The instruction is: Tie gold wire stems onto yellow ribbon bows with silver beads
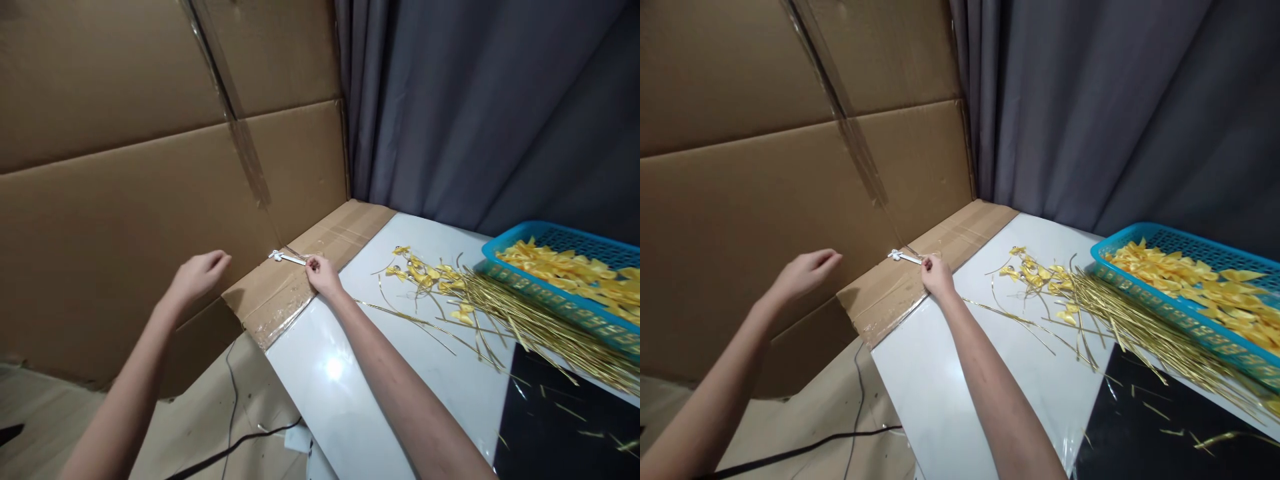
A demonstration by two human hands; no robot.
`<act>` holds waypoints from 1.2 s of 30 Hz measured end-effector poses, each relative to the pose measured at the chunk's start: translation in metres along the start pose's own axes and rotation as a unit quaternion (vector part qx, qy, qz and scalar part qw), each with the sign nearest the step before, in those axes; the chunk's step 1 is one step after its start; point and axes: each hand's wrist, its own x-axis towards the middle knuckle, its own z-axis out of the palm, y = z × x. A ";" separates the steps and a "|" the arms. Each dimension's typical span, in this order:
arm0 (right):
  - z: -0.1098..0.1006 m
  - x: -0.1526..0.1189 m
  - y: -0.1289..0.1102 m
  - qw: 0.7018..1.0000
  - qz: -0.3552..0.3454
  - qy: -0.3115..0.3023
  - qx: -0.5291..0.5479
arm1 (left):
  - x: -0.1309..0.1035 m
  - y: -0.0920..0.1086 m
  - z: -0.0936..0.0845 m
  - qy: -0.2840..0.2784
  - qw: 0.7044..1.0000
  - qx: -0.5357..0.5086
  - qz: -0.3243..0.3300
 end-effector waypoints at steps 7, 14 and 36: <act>0.000 -0.001 -0.004 0.998 0.023 0.030 0.045 | 0.015 0.071 0.051 -0.069 0.991 -0.046 0.103; -0.008 0.000 0.002 0.984 0.047 0.130 0.110 | 0.018 0.074 0.063 -0.052 0.990 -0.052 0.120; -0.017 0.001 0.014 0.955 0.076 0.285 0.029 | 0.014 0.066 0.073 -0.026 0.960 -0.244 0.132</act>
